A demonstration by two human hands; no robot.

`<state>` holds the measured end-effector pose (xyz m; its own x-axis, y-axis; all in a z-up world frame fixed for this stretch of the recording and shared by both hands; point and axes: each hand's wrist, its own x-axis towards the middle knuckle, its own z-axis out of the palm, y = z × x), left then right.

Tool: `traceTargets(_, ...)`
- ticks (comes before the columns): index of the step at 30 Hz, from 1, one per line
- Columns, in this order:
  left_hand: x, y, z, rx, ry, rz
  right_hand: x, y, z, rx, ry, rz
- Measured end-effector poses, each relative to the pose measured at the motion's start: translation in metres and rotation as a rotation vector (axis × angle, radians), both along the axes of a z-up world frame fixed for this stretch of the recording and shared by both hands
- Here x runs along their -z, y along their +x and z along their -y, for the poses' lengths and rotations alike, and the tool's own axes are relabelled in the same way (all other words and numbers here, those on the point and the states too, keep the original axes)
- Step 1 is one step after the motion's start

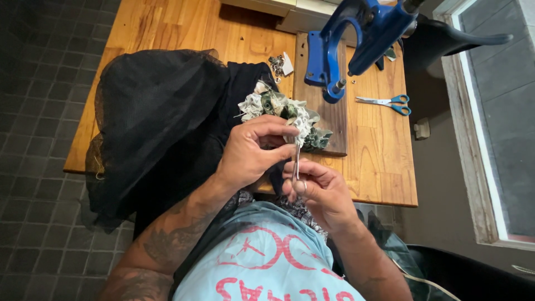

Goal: Using a hand press and manual manipulation to attach and detail decorative elements on a garment

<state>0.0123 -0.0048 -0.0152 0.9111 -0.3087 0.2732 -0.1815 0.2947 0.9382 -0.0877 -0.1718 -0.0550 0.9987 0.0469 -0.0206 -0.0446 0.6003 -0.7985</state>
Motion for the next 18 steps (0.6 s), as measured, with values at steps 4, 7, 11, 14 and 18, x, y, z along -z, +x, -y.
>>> traceTargets(4,0.002,0.001,0.001,0.000,0.011,-0.002,-0.008,0.003,-0.007,0.083,-0.072,0.057)
traceTargets(7,0.001,0.000,0.002,0.010,0.017,-0.018,-0.018,0.004,-0.012,0.127,-0.142,0.103)
traceTargets(11,-0.001,0.002,0.003,0.031,0.025,-0.073,-0.017,0.007,-0.011,0.180,-0.308,0.205)
traceTargets(14,-0.001,0.001,0.004,0.043,0.028,-0.088,-0.013,0.006,-0.011,0.233,-0.382,0.260)
traceTargets(18,0.002,0.004,0.005,0.039,0.053,-0.075,-0.004,0.009,-0.007,0.258,-0.434,0.309)
